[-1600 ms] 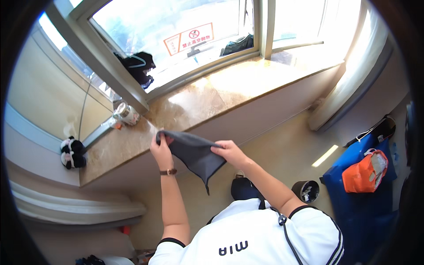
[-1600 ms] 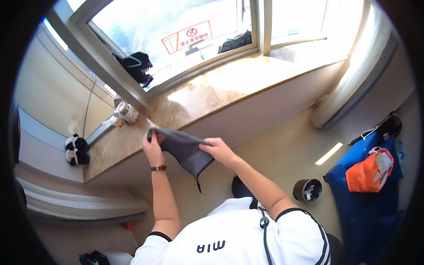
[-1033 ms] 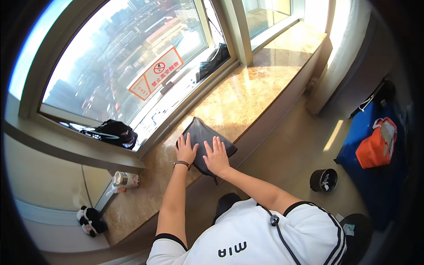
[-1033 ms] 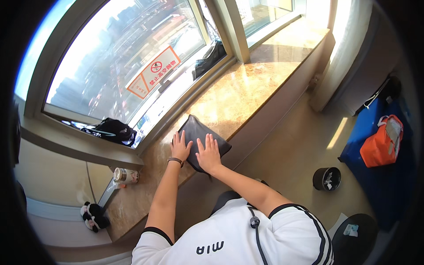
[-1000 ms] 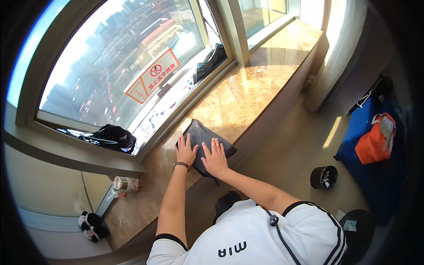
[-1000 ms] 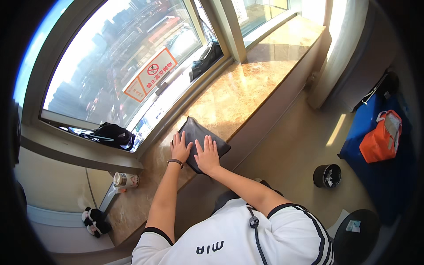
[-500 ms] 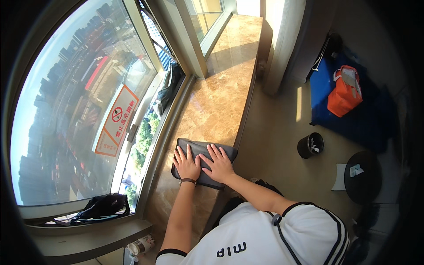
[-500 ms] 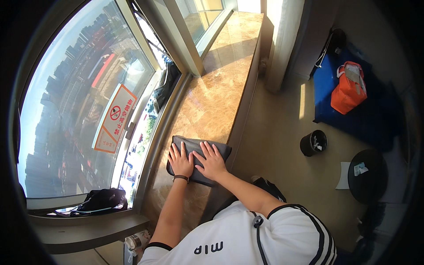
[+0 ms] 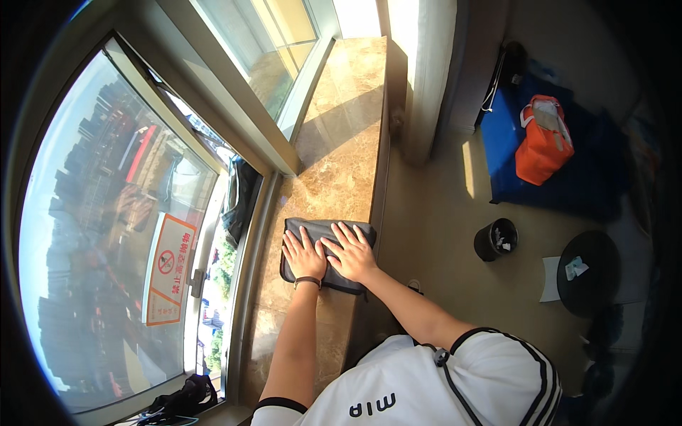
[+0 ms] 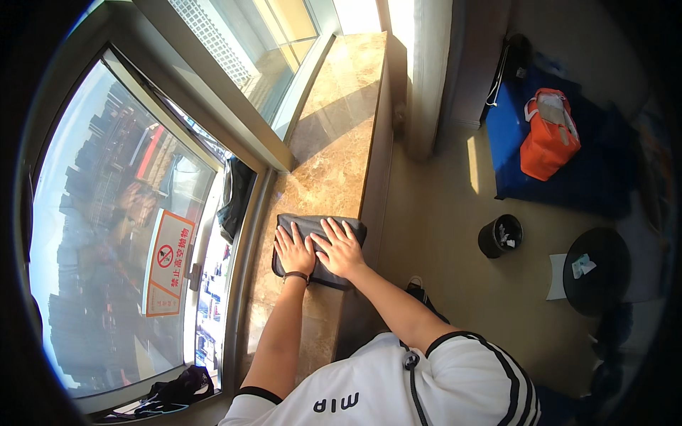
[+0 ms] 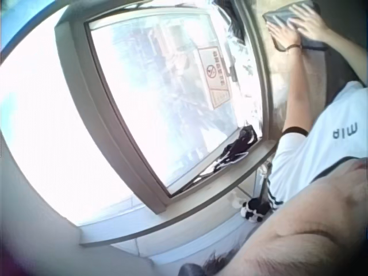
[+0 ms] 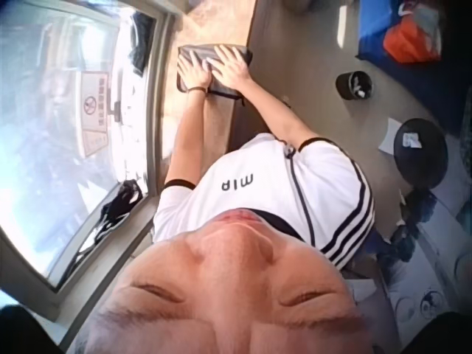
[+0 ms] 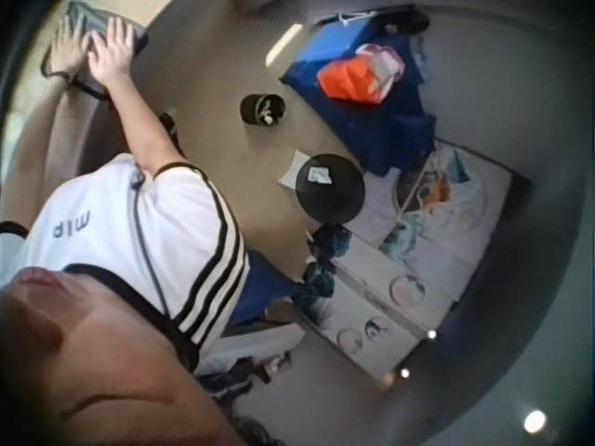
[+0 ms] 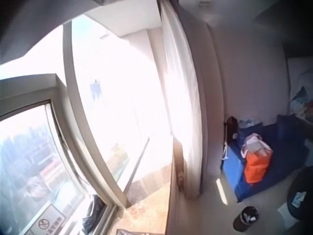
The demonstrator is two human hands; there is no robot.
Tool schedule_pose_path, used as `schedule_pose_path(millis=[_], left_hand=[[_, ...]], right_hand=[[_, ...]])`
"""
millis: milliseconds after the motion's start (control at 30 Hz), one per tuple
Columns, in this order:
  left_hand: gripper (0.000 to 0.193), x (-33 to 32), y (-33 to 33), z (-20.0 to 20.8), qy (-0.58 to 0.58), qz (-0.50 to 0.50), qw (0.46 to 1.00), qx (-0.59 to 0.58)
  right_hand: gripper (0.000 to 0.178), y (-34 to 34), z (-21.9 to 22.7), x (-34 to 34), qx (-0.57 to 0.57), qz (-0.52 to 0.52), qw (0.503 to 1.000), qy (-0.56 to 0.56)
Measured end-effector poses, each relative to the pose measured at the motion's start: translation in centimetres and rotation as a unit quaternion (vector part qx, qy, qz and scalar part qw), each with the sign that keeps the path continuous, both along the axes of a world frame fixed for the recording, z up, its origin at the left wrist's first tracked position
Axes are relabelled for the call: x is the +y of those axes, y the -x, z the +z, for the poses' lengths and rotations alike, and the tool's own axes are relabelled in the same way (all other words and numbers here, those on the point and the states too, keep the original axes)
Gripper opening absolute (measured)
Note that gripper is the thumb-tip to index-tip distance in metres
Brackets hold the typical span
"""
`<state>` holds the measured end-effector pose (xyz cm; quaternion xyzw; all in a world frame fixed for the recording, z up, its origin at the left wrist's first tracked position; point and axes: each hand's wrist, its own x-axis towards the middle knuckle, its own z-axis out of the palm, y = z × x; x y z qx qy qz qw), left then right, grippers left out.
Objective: The person folds a maroon shirt and a pair of dark shorts on a white table, then wipes a wall and a window sill using a dark cloth. The folded clothes are stacked on the table.
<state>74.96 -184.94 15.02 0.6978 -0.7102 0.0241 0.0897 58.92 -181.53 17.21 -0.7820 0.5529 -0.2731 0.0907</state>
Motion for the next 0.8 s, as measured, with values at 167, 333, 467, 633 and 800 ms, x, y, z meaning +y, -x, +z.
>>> schedule_pose_path(millis=[167,333,467,633,800], left_hand=[[0.067,-7.0,3.9,0.6,-0.018,0.001,1.000,0.005],[0.067,-13.4,7.3,0.3,-0.020,0.009,1.000,-0.004],[0.067,-17.5,9.5,-0.1,-0.012,0.010,1.000,-0.005],[0.065,-22.7,11.6,-0.6,0.017,-0.002,1.000,-0.018],[0.065,-29.3,14.7,-0.1,0.020,-0.007,1.000,-0.016]], right_hand=[[0.050,3.6,-0.1,-6.8,-0.006,-0.011,1.000,-0.023],[0.049,7.1,-0.5,-13.3,-0.024,-0.011,0.999,-0.023],[0.048,9.5,-0.5,-17.4,-0.032,-0.009,0.999,-0.022],[0.048,12.0,-0.3,-22.3,-0.032,-0.010,0.999,-0.014],[0.047,15.0,-0.3,-28.6,-0.023,-0.011,1.000,-0.011]])
